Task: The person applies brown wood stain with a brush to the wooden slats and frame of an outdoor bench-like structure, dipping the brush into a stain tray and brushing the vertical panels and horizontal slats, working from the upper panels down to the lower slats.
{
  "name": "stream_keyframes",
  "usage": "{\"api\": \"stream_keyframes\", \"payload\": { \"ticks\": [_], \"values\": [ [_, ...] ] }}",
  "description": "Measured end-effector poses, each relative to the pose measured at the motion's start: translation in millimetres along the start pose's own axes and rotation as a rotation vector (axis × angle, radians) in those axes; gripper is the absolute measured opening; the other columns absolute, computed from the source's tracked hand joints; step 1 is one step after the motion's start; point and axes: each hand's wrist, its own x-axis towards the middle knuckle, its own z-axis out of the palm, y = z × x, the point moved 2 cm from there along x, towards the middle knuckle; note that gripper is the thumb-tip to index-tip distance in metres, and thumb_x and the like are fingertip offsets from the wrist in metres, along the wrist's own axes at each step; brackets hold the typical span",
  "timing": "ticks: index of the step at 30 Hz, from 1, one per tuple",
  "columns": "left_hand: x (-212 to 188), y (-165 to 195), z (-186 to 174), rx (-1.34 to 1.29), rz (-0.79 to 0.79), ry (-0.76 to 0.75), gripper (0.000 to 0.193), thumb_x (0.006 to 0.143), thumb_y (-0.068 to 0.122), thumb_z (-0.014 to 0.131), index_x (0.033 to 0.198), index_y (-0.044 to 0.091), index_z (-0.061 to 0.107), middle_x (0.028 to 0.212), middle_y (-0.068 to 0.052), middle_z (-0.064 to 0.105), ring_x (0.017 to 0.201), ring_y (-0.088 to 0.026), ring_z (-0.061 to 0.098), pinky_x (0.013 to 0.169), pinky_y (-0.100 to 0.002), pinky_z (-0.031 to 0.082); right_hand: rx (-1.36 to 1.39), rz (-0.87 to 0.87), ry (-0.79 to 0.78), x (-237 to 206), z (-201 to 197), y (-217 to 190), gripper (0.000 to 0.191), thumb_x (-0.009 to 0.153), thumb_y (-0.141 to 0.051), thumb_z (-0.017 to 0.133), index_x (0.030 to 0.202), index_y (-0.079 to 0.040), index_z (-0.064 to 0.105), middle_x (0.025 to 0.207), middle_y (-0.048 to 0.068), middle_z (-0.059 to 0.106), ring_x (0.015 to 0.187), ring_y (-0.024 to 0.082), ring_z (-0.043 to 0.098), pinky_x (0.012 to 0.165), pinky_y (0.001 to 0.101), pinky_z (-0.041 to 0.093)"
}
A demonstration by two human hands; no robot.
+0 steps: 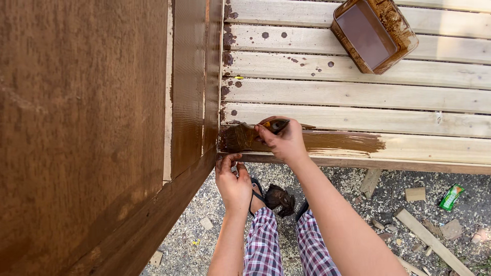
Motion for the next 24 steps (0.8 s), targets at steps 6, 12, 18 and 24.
{"api": "stream_keyframes", "payload": {
  "ticks": [6,12,18,24],
  "values": [
    [1,3,-6,-0.053,-0.039,-0.015,0.018,0.084,-0.001,0.063,0.1,0.002,0.07,0.102,-0.014,0.068,0.096,-0.029,0.069,0.087,-0.04,0.054,-0.158,0.198,0.322,-51,-134,-17,0.016,0.091,-0.008,0.074,0.1,0.005,0.072,0.09,0.016,0.077,0.075,0.023,0.078,0.06,0.0349,0.065],
    [-1,2,-4,-0.055,-0.093,-0.063,0.021,0.081,-0.002,0.063,0.101,0.001,0.069,0.1,-0.014,0.067,0.091,-0.028,0.067,0.083,-0.04,0.055,0.023,0.119,0.521,-68,-103,0,0.027,0.088,-0.007,0.08,0.097,0.008,0.06,0.091,0.017,0.075,0.079,0.028,0.079,0.063,0.0386,0.065],
    [-5,0,-10,-0.037,-0.026,-0.06,0.02,0.084,-0.002,0.062,0.102,0.0,0.069,0.105,-0.015,0.066,0.097,-0.03,0.067,0.086,-0.041,0.054,0.101,-0.098,0.344,-3,36,15,0.009,0.089,-0.003,0.078,0.091,0.005,0.074,0.083,0.01,0.076,0.07,0.012,0.07,0.06,0.0248,0.056],
    [1,8,-9,-0.052,-0.041,-0.083,0.02,0.084,-0.001,0.062,0.102,0.001,0.07,0.103,-0.014,0.068,0.095,-0.029,0.068,0.085,-0.04,0.054,0.027,-0.076,0.463,-35,-34,-23,0.011,0.093,-0.009,0.076,0.098,0.002,0.075,0.083,0.009,0.077,0.068,0.012,0.072,0.062,0.0261,0.06]
  ]
}}
